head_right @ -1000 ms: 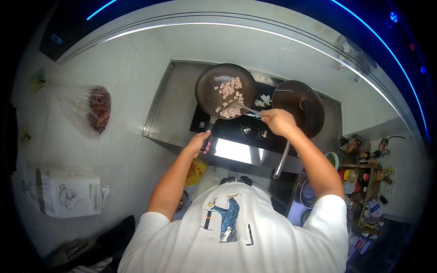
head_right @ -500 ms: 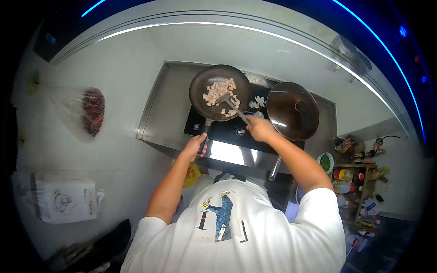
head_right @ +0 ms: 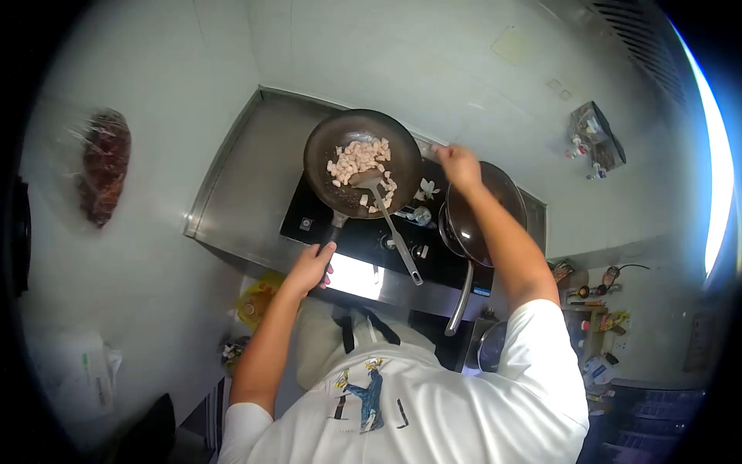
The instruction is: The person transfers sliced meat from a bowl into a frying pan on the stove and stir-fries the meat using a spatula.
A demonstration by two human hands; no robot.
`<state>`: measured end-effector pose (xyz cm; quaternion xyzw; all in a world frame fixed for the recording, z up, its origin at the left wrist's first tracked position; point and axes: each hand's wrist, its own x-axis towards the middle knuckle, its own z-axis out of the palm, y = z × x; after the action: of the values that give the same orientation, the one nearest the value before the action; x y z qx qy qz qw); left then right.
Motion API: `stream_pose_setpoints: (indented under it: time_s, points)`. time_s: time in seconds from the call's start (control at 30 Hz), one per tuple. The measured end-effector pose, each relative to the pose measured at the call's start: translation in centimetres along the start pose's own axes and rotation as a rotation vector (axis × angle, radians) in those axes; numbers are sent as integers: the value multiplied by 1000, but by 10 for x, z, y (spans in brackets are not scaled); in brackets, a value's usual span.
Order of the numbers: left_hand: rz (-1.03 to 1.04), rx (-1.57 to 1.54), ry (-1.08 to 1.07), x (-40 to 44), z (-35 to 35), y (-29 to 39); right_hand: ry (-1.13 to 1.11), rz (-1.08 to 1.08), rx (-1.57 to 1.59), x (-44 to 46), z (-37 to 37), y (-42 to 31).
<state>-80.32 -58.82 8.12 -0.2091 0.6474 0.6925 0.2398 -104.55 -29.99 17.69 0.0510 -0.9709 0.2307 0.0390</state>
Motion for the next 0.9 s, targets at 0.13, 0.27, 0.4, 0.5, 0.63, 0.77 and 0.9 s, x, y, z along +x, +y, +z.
stream_pose_setpoints:
  time_s: [0.13, 0.27, 0.4, 0.5, 0.63, 0.77, 0.9]
  points:
    - [29, -5, -8, -4, -1, 1, 157, 24, -132, 87, 12, 37]
    - [71, -11, -10, -9, -2, 1, 210, 148, -114, 132, 18, 31]
    - [91, 1, -33, -11, -5, 4, 274, 198, -128, 163, 27, 38]
    - [104, 20, -40, -10, -7, 5, 258, 256, -154, 177, 27, 29]
    - [92, 17, -36, -13, -6, 4, 303, 247, -275, 182, 32, 25]
    - [86, -11, -16, -11, -6, 5, 331, 276, -248, 183, 36, 22]
    - [76, -13, -32, -8, -7, 2, 220, 226, -231, 169, 16, 25]
